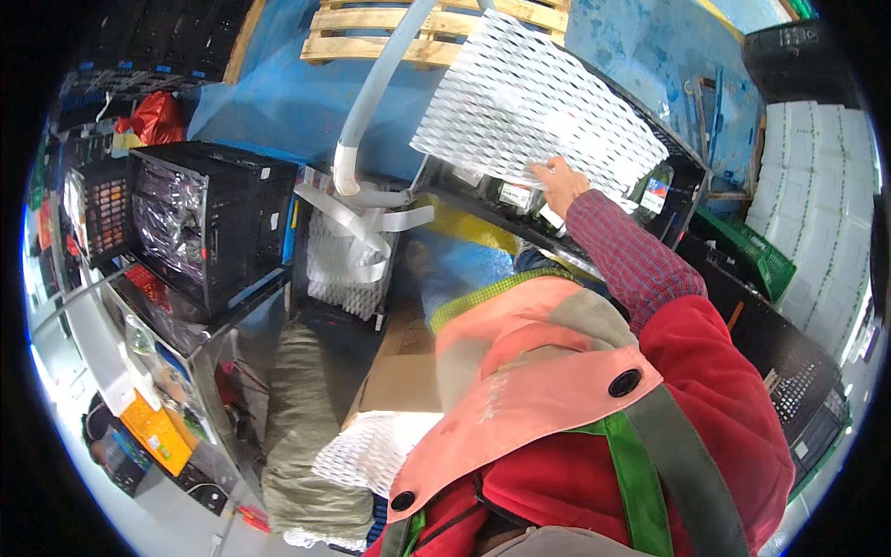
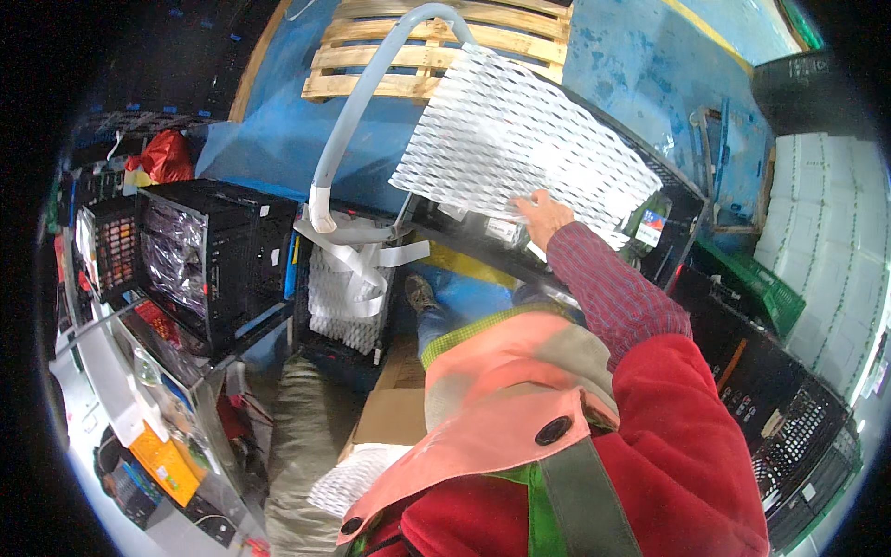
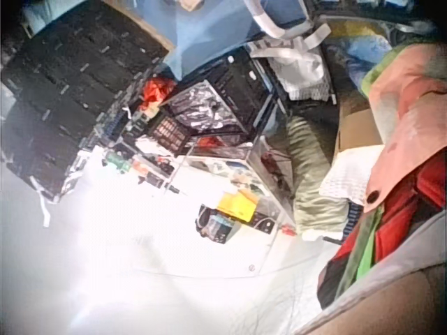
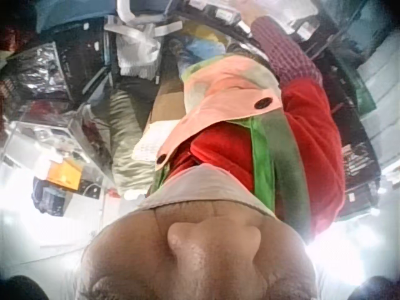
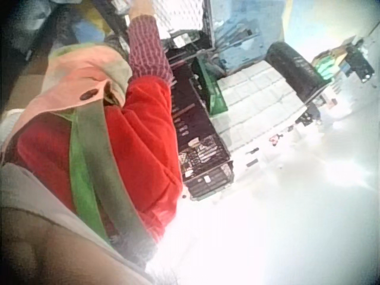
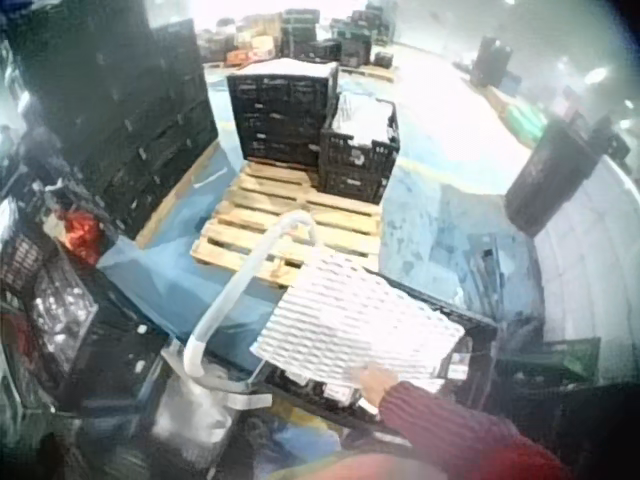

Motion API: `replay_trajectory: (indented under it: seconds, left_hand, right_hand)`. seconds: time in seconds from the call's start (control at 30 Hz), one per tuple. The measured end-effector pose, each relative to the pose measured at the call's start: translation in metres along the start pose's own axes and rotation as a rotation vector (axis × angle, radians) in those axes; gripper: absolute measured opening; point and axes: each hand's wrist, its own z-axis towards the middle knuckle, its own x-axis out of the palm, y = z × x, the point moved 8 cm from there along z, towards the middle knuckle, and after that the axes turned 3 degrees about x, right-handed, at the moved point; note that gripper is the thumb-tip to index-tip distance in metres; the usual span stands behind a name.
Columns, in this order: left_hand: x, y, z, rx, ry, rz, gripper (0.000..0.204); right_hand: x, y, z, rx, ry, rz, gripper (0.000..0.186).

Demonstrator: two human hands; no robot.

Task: The person places packaged cucumbers into a black crate, then applies labels to each package one by one. The person repeats this process for multiple packages, arranging them neatly in the crate.

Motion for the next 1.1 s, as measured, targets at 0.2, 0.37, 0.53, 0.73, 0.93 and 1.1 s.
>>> replay_trajectory:
  seconds: [0.2, 0.37, 0.53, 0.73, 0.93, 1.1]
  left_hand:
    - [-0.087, 0.038, 0.044, -0.009, -0.134, 0.197, 0.056]
    - [-0.218, -0.020, 0.119, 0.184, -0.537, 0.318, 0.058]
    - [-0.285, -0.159, 0.153, 0.223, -0.272, -0.287, 0.040]
    - [-0.316, -0.393, 0.026, 0.514, 0.195, -0.496, 0.031]
    - [-0.276, -0.586, -0.184, 1.184, 0.553, -0.858, 0.025]
    - [-0.111, -0.663, -0.385, 2.120, 1.050, -0.157, 0.028]
  right_hand:
    - [0.023, -0.033, -0.013, 0.256, 0.169, -0.139, 0.041]
    - [0.038, -0.039, -0.026, 0.288, 0.247, -0.111, 0.042]
    - [0.043, -0.027, -0.025, 0.273, 0.234, -0.175, 0.044]
    - [0.032, -0.028, -0.025, 0.350, 0.454, -0.130, 0.055]
    - [-0.016, -0.004, -0.054, 0.366, 0.198, 0.578, 0.073]
    - [-0.090, -0.004, -0.111, 0.318, -0.009, 2.308, 0.098]
